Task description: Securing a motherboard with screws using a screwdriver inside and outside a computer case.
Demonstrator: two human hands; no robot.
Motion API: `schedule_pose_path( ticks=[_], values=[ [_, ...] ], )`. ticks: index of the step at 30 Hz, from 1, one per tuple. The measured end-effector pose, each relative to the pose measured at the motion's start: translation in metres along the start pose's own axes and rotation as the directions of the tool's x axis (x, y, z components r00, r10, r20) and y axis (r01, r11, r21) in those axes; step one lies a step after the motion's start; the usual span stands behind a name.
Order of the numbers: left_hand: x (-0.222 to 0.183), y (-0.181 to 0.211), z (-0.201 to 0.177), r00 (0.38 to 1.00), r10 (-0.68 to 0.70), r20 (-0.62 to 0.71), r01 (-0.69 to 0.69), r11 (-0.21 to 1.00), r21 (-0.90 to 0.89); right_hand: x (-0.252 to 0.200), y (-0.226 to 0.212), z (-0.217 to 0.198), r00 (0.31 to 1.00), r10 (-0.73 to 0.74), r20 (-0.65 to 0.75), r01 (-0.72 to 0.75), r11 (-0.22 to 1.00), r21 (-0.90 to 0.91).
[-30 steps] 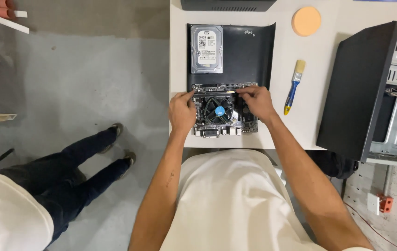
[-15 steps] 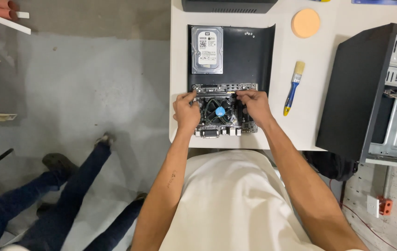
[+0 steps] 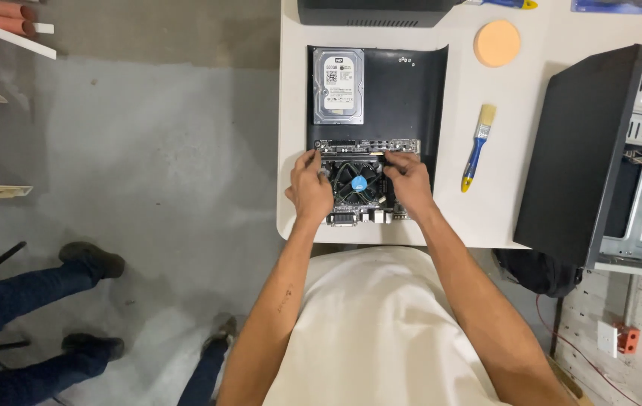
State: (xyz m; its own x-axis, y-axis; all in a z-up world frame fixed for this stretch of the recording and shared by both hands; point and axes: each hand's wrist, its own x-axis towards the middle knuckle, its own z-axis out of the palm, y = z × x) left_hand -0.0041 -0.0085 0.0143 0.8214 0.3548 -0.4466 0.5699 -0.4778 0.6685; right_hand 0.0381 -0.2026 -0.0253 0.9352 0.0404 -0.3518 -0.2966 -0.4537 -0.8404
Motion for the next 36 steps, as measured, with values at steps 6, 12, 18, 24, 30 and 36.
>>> schedule_pose_path(
  ticks=[6, 12, 18, 24, 30, 36],
  values=[
    [-0.008, 0.018, -0.002, 1.0, 0.0, 0.009, -0.001, 0.999, 0.046, -0.007, -0.01, 0.006, 0.997, 0.046, -0.056, -0.046, 0.999, -0.003],
    [-0.002, 0.031, -0.008, 0.99, -0.088, 0.112, 0.095, 0.994, -0.052, -0.01, -0.032, 0.003, 0.988, 0.153, -0.001, -0.152, 0.987, 0.049],
    [-0.008, 0.05, -0.022, 0.979, -0.141, 0.15, 0.171, 0.961, -0.215, -0.013, -0.056, -0.008, 0.957, 0.268, 0.115, -0.287, 0.935, 0.207],
    [-0.004, 0.056, -0.03, 0.965, -0.166, 0.202, 0.221, 0.931, -0.291, -0.007, -0.047, -0.016, 0.937, 0.292, 0.192, -0.337, 0.903, 0.268],
    [0.003, 0.04, -0.016, 0.999, -0.053, 0.012, 0.054, 0.983, -0.174, 0.015, -0.026, -0.03, 0.978, -0.157, -0.134, 0.1, 0.929, -0.356],
    [0.018, 0.03, -0.012, 0.99, 0.036, -0.138, -0.06, 0.984, -0.171, 0.026, -0.024, -0.015, 0.945, -0.308, -0.113, 0.217, 0.845, -0.488]
  ],
)
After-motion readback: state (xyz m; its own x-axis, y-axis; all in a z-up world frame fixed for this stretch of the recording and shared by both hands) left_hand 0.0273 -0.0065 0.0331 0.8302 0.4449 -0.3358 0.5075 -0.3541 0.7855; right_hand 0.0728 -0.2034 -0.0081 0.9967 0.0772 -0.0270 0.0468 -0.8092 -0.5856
